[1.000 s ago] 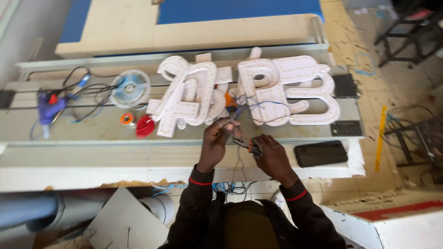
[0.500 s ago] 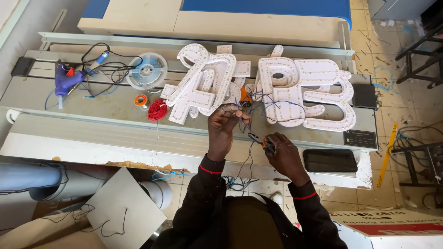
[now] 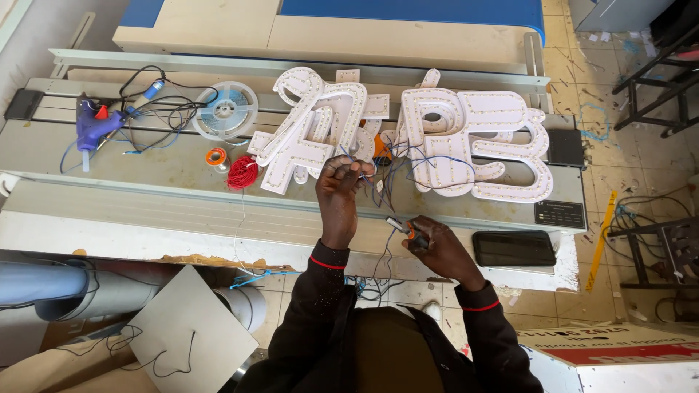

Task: Connecting electrical wires to LED strips inside sign letters using pliers and manual twisting.

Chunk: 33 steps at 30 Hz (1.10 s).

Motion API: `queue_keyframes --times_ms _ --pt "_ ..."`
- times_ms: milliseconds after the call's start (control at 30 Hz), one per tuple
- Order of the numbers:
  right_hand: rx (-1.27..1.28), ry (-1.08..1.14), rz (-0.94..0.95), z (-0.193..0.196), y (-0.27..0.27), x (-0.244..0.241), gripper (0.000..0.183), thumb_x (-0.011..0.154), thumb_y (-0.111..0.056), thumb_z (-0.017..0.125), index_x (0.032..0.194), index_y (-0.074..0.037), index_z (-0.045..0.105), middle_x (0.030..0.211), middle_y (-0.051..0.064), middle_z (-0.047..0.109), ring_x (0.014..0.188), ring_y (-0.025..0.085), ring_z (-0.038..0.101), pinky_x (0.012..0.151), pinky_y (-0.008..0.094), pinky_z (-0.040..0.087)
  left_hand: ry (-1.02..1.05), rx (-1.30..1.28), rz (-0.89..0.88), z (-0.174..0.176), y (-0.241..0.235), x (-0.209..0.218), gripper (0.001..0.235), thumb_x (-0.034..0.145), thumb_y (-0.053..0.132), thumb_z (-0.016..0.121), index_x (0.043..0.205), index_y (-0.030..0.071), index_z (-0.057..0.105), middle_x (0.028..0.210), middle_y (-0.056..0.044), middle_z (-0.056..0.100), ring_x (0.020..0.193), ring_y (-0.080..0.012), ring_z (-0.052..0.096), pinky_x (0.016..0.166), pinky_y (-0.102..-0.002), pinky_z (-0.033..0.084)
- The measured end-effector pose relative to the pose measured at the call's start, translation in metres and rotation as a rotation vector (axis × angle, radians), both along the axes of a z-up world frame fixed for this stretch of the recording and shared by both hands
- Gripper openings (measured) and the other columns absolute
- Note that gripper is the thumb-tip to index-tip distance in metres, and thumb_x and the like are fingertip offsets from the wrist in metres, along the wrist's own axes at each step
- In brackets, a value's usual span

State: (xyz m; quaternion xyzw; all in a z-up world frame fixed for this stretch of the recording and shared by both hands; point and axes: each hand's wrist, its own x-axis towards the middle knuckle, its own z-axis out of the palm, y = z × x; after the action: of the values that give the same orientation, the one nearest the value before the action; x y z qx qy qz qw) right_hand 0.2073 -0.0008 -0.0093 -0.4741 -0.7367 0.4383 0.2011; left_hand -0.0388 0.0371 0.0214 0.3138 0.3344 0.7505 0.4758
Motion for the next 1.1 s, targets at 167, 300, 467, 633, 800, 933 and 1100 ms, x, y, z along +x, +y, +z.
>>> queue_keyframes --times_ms 167,300,467,633,800,933,1100 --pt "-0.109 0.111 0.007 -0.007 -0.002 -0.001 0.019 0.099 -0.014 0.078 0.114 -0.003 0.08 0.088 0.019 0.07 0.08 0.03 0.067 0.07 0.047 0.055 0.036 -0.068 -0.083 -0.008 -0.002 -0.004 0.022 0.12 0.021 0.064 0.132 0.003 0.066 0.12 -0.024 0.081 0.111 -0.0284 0.081 0.093 -0.039 0.068" --pt "-0.189 0.189 0.001 0.007 -0.001 -0.002 0.013 0.103 -0.019 0.08 0.105 -0.006 0.08 0.079 0.011 0.063 0.071 0.024 0.061 0.065 0.043 0.05 0.18 -0.236 -0.31 -0.018 -0.016 0.002 0.049 0.123 0.045 0.055 0.128 0.001 0.075 0.123 -0.022 0.084 0.115 -0.0284 0.081 0.1 -0.045 0.067" --pt "-0.168 0.224 -0.081 0.046 0.013 -0.005 0.018 0.102 -0.022 0.087 0.098 -0.007 0.078 0.071 0.007 0.06 0.066 0.02 0.056 0.065 0.037 0.047 0.414 -0.199 -0.549 -0.053 -0.036 0.013 0.034 0.121 0.027 0.062 0.133 -0.002 0.075 0.117 -0.024 0.079 0.113 -0.0337 0.078 0.102 -0.053 0.064" --pt "-0.115 0.203 -0.152 0.036 0.026 0.003 0.021 0.097 -0.023 0.092 0.095 -0.009 0.076 0.07 0.003 0.058 0.065 0.017 0.056 0.064 0.033 0.047 0.556 -0.158 -0.645 -0.052 -0.043 0.006 0.034 0.119 0.025 0.066 0.138 0.0 0.077 0.108 -0.023 0.08 0.111 -0.033 0.081 0.101 -0.052 0.065" --pt "-0.077 0.188 -0.206 0.024 0.033 -0.007 0.024 0.096 -0.021 0.092 0.108 -0.006 0.078 0.074 0.009 0.062 0.069 0.021 0.06 0.07 0.035 0.05 0.452 -0.116 -0.587 -0.053 -0.04 0.003 0.023 0.119 0.014 0.064 0.118 -0.005 0.077 0.083 -0.009 0.062 0.079 -0.0179 0.072 0.081 -0.042 0.068" --pt "-0.031 0.141 -0.22 0.033 0.035 -0.018 0.02 0.098 -0.02 0.09 0.105 -0.007 0.078 0.072 0.01 0.063 0.068 0.021 0.061 0.068 0.036 0.051 0.456 -0.135 -0.47 -0.041 -0.033 -0.002 0.021 0.118 0.013 0.066 0.114 -0.001 0.08 0.08 -0.003 0.054 0.074 -0.0113 0.061 0.074 -0.034 0.061" --pt "-0.002 0.035 -0.185 0.025 0.036 -0.038 0.016 0.098 -0.021 0.087 0.102 -0.011 0.076 0.07 0.01 0.063 0.066 0.023 0.064 0.066 0.038 0.052 0.482 -0.114 -0.245 -0.013 -0.025 -0.012 0.022 0.117 0.009 0.066 0.101 0.003 0.082 0.077 0.004 0.052 0.079 -0.0077 0.049 0.073 -0.031 0.048"
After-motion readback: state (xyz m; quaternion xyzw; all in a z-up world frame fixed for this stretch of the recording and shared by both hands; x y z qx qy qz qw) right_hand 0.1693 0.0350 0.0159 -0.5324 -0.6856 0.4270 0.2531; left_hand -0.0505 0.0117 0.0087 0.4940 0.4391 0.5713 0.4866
